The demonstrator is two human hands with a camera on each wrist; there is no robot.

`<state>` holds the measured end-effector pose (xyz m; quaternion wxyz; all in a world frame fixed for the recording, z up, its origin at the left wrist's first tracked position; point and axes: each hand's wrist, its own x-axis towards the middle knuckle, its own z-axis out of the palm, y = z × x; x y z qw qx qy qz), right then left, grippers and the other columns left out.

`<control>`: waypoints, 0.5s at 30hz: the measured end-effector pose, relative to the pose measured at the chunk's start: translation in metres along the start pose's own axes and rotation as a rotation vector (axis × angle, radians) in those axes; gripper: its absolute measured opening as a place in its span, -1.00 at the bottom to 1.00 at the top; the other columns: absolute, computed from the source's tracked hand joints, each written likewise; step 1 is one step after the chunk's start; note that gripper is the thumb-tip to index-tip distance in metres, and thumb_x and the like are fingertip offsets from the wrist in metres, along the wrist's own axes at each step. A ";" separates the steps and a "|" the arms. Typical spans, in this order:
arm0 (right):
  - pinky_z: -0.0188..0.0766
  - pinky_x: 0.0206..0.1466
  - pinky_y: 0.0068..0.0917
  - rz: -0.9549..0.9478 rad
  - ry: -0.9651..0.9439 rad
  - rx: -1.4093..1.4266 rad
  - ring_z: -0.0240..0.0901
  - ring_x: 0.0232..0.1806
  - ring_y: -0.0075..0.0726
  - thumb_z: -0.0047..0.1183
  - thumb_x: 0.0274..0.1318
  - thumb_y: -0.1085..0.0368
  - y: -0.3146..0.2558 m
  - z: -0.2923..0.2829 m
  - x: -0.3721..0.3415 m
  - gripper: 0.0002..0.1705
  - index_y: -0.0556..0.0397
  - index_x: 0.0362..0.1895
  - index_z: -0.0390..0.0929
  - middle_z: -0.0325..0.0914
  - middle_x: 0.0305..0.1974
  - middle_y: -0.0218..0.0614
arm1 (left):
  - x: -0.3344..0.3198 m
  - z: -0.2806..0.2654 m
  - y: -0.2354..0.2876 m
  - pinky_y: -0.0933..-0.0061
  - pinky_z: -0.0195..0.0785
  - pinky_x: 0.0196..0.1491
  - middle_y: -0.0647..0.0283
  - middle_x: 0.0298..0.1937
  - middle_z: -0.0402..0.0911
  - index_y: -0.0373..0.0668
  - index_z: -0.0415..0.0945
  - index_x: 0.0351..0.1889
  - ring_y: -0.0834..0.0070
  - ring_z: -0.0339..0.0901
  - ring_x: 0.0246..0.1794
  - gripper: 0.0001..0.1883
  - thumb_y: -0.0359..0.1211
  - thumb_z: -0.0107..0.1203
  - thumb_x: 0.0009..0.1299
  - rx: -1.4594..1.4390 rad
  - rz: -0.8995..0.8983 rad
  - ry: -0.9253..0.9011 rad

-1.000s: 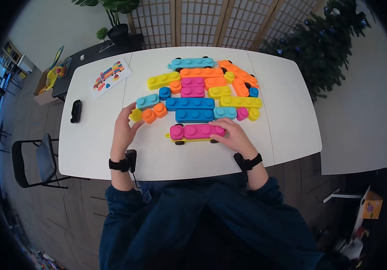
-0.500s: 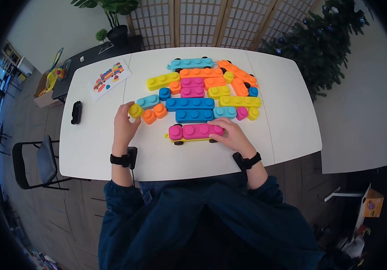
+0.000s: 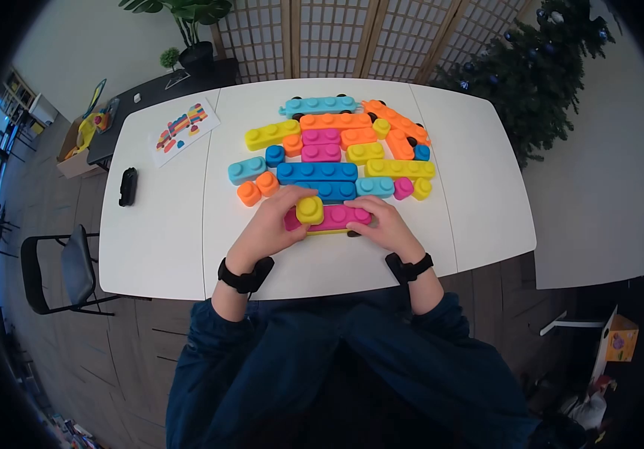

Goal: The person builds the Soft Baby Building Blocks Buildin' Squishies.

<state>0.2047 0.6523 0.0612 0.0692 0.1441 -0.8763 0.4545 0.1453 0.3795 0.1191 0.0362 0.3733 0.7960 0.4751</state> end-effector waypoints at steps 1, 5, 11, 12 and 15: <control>0.56 -0.19 -0.45 0.015 -0.007 0.010 0.56 -0.12 -0.23 0.39 0.11 0.21 0.000 0.000 0.000 -0.51 -0.10 0.15 0.65 0.59 -0.02 -0.27 | 0.001 0.002 0.000 0.35 0.49 0.15 0.13 0.09 0.59 -0.17 0.51 0.21 0.24 0.59 0.09 -0.42 -0.59 0.29 0.16 0.000 0.000 0.000; 0.57 -0.21 -0.46 -0.042 0.016 -0.038 0.56 -0.09 -0.24 0.38 0.10 0.22 0.002 0.001 0.000 -0.51 -0.10 0.16 0.65 0.59 0.00 -0.27 | 0.001 0.010 -0.004 0.29 0.48 0.12 0.08 0.08 0.58 -0.17 0.50 0.19 0.12 0.58 0.08 -0.41 -0.55 0.30 0.13 -0.027 -0.021 -0.049; 0.57 -0.12 -0.39 -0.020 -0.007 -0.021 0.56 -0.05 -0.17 0.38 0.11 0.19 0.001 0.001 0.001 -0.51 -0.10 0.16 0.65 0.60 0.01 -0.26 | -0.002 0.012 -0.007 0.29 0.50 0.08 0.07 0.03 0.61 -0.18 0.51 0.18 0.10 0.60 0.03 -0.41 -0.54 0.32 0.11 0.002 -0.050 -0.040; 0.58 -0.11 -0.39 0.000 -0.011 -0.008 0.56 -0.05 -0.16 0.38 0.10 0.19 0.001 0.001 0.000 -0.50 -0.10 0.16 0.65 0.60 0.01 -0.25 | -0.002 0.011 -0.006 0.28 0.51 0.06 0.05 0.01 0.62 -0.19 0.52 0.17 0.08 0.61 0.00 -0.42 -0.54 0.33 0.11 -0.002 -0.083 -0.043; 0.58 -0.12 -0.39 -0.017 0.001 -0.015 0.56 -0.03 -0.16 0.39 0.10 0.19 0.004 0.002 0.000 -0.50 -0.10 0.16 0.65 0.60 0.02 -0.24 | -0.003 0.011 -0.009 0.27 0.52 0.04 0.03 -0.01 0.64 -0.20 0.52 0.16 0.06 0.63 -0.03 -0.42 -0.53 0.34 0.11 -0.018 -0.122 -0.041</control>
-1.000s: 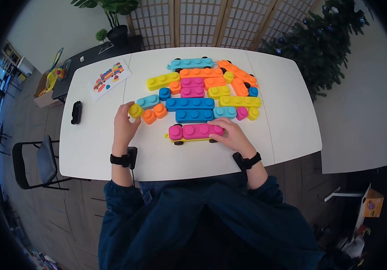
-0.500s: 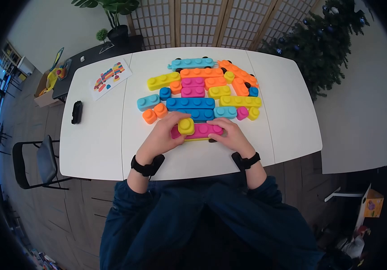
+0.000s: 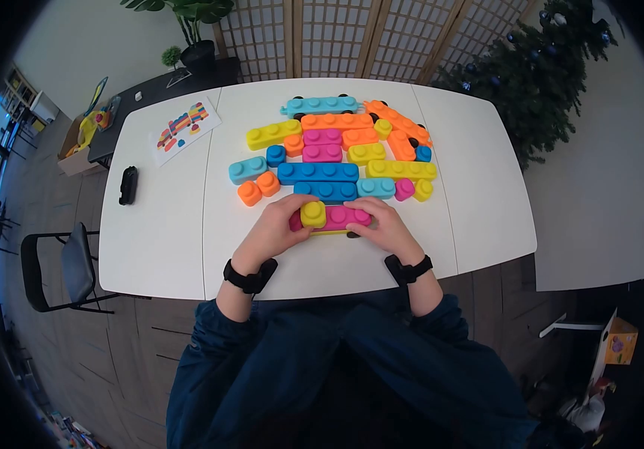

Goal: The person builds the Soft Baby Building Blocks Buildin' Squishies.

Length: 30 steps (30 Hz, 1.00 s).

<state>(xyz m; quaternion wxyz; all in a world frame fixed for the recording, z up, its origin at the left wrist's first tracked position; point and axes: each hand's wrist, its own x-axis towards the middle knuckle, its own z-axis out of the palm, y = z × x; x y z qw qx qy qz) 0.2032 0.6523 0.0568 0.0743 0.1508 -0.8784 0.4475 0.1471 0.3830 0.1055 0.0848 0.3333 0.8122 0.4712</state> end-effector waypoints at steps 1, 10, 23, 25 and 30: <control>0.59 -0.13 -0.41 -0.037 0.014 -0.021 0.56 -0.03 -0.16 0.39 0.10 0.20 0.000 0.001 0.000 -0.51 -0.10 0.16 0.64 0.60 0.02 -0.24 | 0.000 0.000 0.000 0.27 0.52 0.04 0.03 -0.01 0.64 -0.20 0.52 0.16 0.06 0.63 -0.03 -0.42 -0.53 0.34 0.11 0.000 0.000 -0.001; 0.60 -0.14 -0.42 -0.021 0.009 -0.003 0.56 -0.01 -0.16 0.38 0.11 0.21 -0.002 0.001 0.001 -0.51 -0.10 0.16 0.64 0.60 0.01 -0.24 | -0.002 0.005 -0.001 0.33 0.51 0.04 0.05 -0.03 0.64 -0.20 0.51 0.17 0.12 0.63 -0.04 -0.45 -0.55 0.31 0.15 0.083 0.029 0.006; 0.59 -0.16 -0.41 0.011 0.012 0.021 0.55 -0.01 -0.17 0.37 0.11 0.21 -0.003 0.003 0.000 -0.52 -0.10 0.15 0.64 0.60 0.01 -0.25 | 0.001 0.015 -0.003 0.23 0.52 0.02 0.04 -0.02 0.66 -0.19 0.51 0.15 0.03 0.62 -0.05 -0.37 -0.41 0.49 0.09 0.234 -0.027 0.029; 0.58 -0.07 -0.38 -0.058 0.022 -0.036 0.55 0.02 -0.15 0.38 0.11 0.20 -0.001 0.003 0.001 -0.51 -0.10 0.15 0.65 0.60 0.01 -0.25 | 0.001 0.014 -0.003 0.23 0.52 0.01 0.03 -0.04 0.67 -0.20 0.52 0.14 0.03 0.63 -0.07 -0.38 -0.40 0.49 0.08 0.236 -0.030 0.031; 0.54 0.02 -0.35 -0.002 0.013 0.000 0.54 0.03 -0.13 0.38 0.11 0.18 -0.004 0.003 0.001 -0.51 -0.11 0.15 0.65 0.61 0.01 -0.26 | 0.001 0.014 -0.003 0.24 0.53 -0.01 0.03 -0.05 0.67 -0.21 0.52 0.13 0.03 0.63 -0.08 -0.37 -0.39 0.51 0.07 0.237 -0.023 0.039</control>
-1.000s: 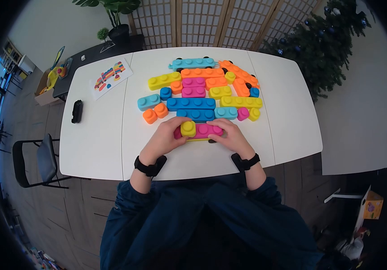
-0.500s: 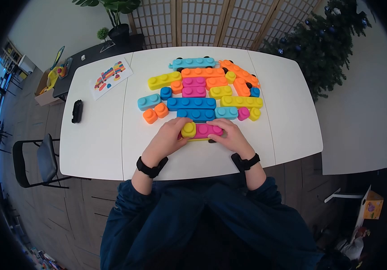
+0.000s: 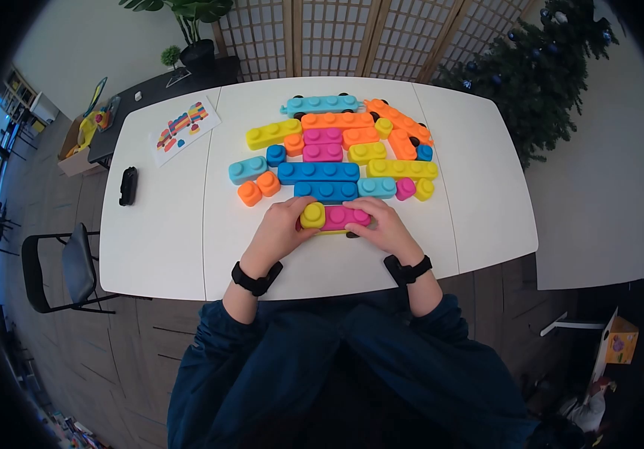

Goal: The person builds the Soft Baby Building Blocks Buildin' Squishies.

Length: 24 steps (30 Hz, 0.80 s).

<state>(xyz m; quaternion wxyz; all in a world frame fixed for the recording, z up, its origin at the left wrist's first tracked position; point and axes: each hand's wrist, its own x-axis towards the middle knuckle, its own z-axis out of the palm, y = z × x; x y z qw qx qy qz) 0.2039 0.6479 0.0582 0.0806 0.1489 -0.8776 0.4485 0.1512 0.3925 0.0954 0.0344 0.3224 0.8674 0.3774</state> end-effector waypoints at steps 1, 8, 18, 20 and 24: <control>0.54 0.00 -0.35 -0.025 0.007 -0.012 0.54 0.03 -0.13 0.38 0.11 0.18 0.001 0.000 0.000 -0.51 -0.11 0.15 0.65 0.61 0.01 -0.26 | 0.000 0.001 0.000 0.24 0.53 -0.01 0.03 -0.05 0.67 -0.21 0.52 0.13 0.03 0.63 -0.08 -0.37 -0.39 0.51 0.07 0.000 0.001 0.000; 0.54 0.02 -0.35 0.034 -0.016 0.012 0.53 0.05 -0.13 0.37 0.12 0.17 -0.004 -0.002 0.001 -0.51 -0.09 0.15 0.65 0.61 0.02 -0.25 | 0.001 -0.016 -0.015 0.15 0.41 0.19 0.02 0.09 0.61 -0.16 0.49 0.25 0.02 0.53 0.14 -0.39 -0.36 0.42 0.21 -0.087 0.110 0.107; 0.51 0.06 -0.33 0.023 -0.010 0.026 0.52 0.04 -0.11 0.37 0.12 0.18 -0.005 -0.002 0.000 -0.53 -0.08 0.14 0.64 0.61 0.01 -0.26 | 0.024 -0.060 -0.143 0.15 0.44 0.18 0.03 0.12 0.61 -0.19 0.52 0.19 -0.04 0.56 0.08 -0.58 -0.52 0.21 0.35 0.333 -0.085 0.401; 0.50 0.08 -0.32 0.060 -0.022 0.046 0.52 0.05 -0.11 0.37 0.12 0.18 -0.006 -0.001 0.000 -0.52 -0.08 0.14 0.64 0.61 0.01 -0.27 | 0.023 -0.062 -0.149 0.20 0.52 0.07 0.02 0.09 0.62 -0.20 0.54 0.15 0.05 0.62 0.00 -0.60 -0.52 0.25 0.34 0.162 -0.263 0.285; 0.52 0.03 -0.34 0.019 -0.015 0.007 0.53 0.04 -0.13 0.36 0.13 0.19 -0.003 0.000 0.000 -0.52 -0.09 0.16 0.63 0.61 0.01 -0.27 | 0.022 -0.063 -0.156 0.24 0.56 -0.03 0.04 0.09 0.62 -0.22 0.56 0.10 0.15 0.65 -0.02 -0.62 -0.51 0.29 0.31 0.155 -0.286 0.292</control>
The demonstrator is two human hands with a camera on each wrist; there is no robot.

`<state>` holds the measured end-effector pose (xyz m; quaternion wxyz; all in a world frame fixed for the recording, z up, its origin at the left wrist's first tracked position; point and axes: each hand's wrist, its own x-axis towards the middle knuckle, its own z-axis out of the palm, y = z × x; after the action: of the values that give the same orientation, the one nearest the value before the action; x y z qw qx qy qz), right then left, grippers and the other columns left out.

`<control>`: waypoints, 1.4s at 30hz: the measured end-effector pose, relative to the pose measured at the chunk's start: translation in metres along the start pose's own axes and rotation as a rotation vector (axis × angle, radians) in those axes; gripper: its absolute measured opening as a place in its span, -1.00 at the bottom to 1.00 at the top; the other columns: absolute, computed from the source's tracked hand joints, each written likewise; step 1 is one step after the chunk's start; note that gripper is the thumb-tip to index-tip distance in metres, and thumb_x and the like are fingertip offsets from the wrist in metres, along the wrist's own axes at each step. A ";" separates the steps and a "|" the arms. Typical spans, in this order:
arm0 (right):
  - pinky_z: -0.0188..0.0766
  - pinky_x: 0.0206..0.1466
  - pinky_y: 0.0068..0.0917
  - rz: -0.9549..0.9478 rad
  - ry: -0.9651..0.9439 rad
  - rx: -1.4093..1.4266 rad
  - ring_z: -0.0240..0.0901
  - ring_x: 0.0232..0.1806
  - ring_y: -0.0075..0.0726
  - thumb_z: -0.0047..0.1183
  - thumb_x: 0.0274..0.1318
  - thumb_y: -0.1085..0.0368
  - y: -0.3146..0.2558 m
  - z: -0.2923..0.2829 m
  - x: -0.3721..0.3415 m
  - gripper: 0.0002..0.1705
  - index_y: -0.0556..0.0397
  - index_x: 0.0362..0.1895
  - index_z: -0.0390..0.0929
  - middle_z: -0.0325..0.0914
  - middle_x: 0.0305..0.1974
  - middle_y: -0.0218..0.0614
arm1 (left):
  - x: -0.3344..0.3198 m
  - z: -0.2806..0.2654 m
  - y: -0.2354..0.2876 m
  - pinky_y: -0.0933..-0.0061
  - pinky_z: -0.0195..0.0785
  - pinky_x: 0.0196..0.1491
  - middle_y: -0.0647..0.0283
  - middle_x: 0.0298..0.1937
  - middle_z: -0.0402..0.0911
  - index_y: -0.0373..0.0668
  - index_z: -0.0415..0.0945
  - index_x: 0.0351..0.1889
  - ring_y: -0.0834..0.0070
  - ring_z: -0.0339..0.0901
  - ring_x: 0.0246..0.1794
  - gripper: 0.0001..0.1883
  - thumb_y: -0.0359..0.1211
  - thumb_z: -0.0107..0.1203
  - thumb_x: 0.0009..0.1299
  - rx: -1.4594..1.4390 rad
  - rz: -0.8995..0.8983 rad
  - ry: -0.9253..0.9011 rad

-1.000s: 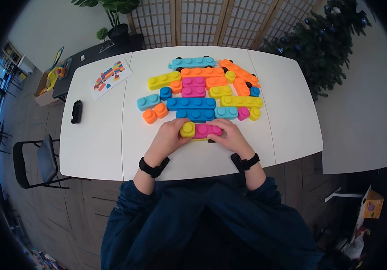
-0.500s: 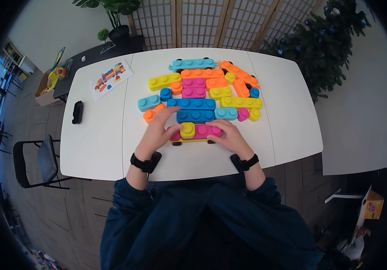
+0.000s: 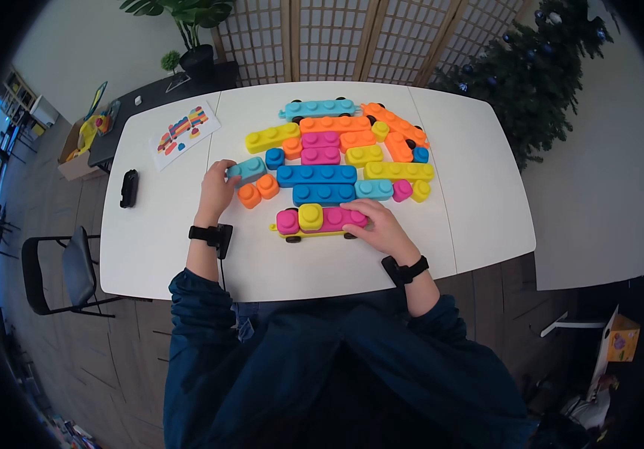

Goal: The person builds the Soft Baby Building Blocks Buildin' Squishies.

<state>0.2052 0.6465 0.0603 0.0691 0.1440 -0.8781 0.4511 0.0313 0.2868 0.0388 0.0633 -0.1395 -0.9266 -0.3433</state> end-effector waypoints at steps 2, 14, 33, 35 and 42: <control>0.53 0.02 -0.35 -0.031 0.004 -0.020 0.53 0.04 -0.15 0.36 0.13 0.19 -0.003 -0.001 0.001 -0.52 -0.09 0.16 0.63 0.60 0.02 -0.27 | -0.003 -0.006 0.012 0.23 0.54 -0.07 0.05 -0.02 0.64 -0.22 0.55 0.04 0.12 0.62 -0.06 -0.68 -0.49 0.28 0.33 0.019 0.046 0.133; 0.37 0.34 -0.24 -0.016 0.139 0.012 0.43 0.26 -0.03 0.40 0.10 0.18 -0.033 -0.014 0.017 -0.07 -0.04 0.51 0.21 0.41 0.33 -0.06 | -0.044 -0.024 0.156 0.37 0.61 0.01 0.15 0.11 0.50 -0.23 0.51 0.09 0.25 0.58 0.08 -0.68 -0.49 0.24 0.39 -0.325 0.341 -0.092; 0.39 0.29 -0.27 0.024 0.151 0.167 0.47 0.23 -0.05 0.25 0.19 0.37 -0.012 -0.030 -0.008 -0.47 0.04 0.26 0.49 0.53 0.18 -0.15 | -0.082 0.003 0.153 0.25 0.39 0.24 0.03 0.19 0.54 -0.19 0.40 0.34 0.07 0.50 0.20 -0.38 -0.32 0.35 0.33 -0.262 0.348 -0.323; 0.37 0.30 -0.27 0.040 0.137 0.190 0.47 0.24 -0.07 0.25 0.19 0.36 -0.010 -0.029 -0.011 -0.47 0.04 0.26 0.48 0.53 0.18 -0.15 | -0.084 0.007 0.150 0.26 0.40 0.22 0.03 0.16 0.55 -0.20 0.39 0.35 0.07 0.52 0.17 -0.39 -0.33 0.33 0.35 -0.277 0.327 -0.338; 0.36 0.31 -0.27 -0.049 0.047 0.088 0.45 0.24 -0.02 0.20 0.23 0.34 -0.016 -0.024 -0.009 -0.48 0.00 0.28 0.49 0.51 0.17 -0.12 | -0.083 0.016 0.142 0.29 0.46 0.08 0.05 0.05 0.58 -0.19 0.41 0.32 0.12 0.58 0.00 -0.48 -0.40 0.26 0.40 -0.339 0.285 -0.364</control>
<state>0.2189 0.6588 0.0848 0.0942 0.1578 -0.8518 0.4906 0.1526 0.3825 0.0969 -0.0808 -0.3364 -0.8232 -0.4502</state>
